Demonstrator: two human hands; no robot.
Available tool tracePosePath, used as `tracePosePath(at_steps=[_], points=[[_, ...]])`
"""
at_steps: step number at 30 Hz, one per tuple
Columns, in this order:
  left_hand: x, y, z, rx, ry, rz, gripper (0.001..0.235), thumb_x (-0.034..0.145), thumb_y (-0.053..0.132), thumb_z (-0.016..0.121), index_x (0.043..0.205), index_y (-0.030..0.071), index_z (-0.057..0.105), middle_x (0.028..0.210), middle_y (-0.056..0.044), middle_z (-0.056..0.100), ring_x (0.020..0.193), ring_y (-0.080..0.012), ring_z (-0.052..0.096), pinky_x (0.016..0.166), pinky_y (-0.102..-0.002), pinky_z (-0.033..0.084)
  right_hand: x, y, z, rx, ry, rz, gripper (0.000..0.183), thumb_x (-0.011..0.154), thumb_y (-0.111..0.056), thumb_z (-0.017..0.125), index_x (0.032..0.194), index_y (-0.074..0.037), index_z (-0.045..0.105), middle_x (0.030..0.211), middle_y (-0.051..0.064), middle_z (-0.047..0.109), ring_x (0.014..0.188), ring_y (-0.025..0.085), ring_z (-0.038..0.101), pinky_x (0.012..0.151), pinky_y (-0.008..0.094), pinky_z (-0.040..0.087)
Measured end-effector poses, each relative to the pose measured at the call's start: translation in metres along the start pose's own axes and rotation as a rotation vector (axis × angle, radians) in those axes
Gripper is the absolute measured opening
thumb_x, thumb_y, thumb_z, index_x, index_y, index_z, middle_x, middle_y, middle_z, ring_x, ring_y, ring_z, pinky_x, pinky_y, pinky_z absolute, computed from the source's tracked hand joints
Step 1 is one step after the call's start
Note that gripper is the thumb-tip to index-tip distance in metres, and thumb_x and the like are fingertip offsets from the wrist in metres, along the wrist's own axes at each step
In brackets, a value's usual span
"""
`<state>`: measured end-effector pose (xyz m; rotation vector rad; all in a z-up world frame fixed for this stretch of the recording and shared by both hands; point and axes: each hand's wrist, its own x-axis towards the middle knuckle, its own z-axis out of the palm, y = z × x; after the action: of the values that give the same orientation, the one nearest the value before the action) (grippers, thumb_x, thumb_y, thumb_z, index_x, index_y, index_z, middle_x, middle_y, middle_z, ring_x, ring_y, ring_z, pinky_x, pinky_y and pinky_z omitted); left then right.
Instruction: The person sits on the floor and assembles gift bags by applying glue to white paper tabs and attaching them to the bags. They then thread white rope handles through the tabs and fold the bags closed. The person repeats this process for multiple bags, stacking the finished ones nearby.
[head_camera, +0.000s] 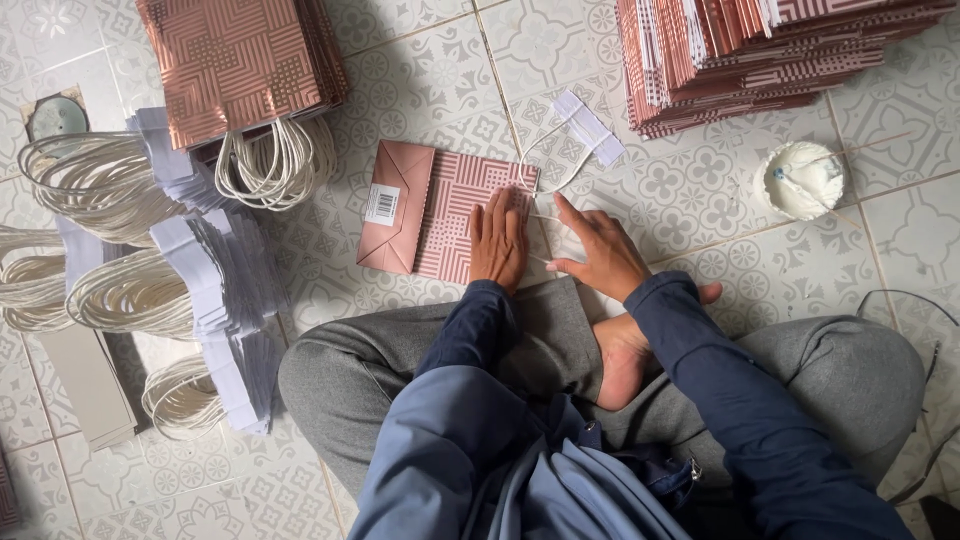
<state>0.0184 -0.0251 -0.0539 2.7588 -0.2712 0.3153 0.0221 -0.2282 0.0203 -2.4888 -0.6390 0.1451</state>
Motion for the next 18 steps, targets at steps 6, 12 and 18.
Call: tracePosePath(at_steps=[6,12,18], points=[[0.006,0.007,-0.039,0.056,-0.322,-0.028,0.072,0.098,0.023,0.036,0.165,0.025,0.011,0.172,-0.002,0.009,0.159,-0.0233,0.006,0.128,-0.048,0.006,0.039,0.02,-0.015,0.19,0.188,0.101,0.044,0.089,-0.028,0.077,0.133,-0.022,0.072,0.111,0.005,0.077,0.104,0.025,0.07,0.091,0.039,0.057],[0.01,0.008,-0.035,0.1,-0.351,-0.032,0.061,0.108,0.045,0.022,0.166,0.033,0.006,0.174,0.0,0.006,0.16,-0.0241,0.002,0.128,-0.05,0.0,0.113,0.019,0.013,0.175,0.309,-0.016,0.047,0.097,-0.02,0.07,0.144,-0.012,0.062,0.092,0.014,0.066,0.084,0.03,0.07,0.073,0.042,0.06],[0.014,0.005,-0.033,0.127,-0.372,-0.019,0.063,0.107,0.053,0.016,0.166,0.031,0.005,0.174,0.001,0.003,0.16,-0.0241,0.0,0.128,-0.052,0.002,0.144,0.033,0.04,0.18,0.28,0.161,0.019,0.095,-0.03,0.072,0.109,-0.018,0.077,0.077,0.006,0.072,0.076,0.028,0.073,0.071,0.038,0.059]])
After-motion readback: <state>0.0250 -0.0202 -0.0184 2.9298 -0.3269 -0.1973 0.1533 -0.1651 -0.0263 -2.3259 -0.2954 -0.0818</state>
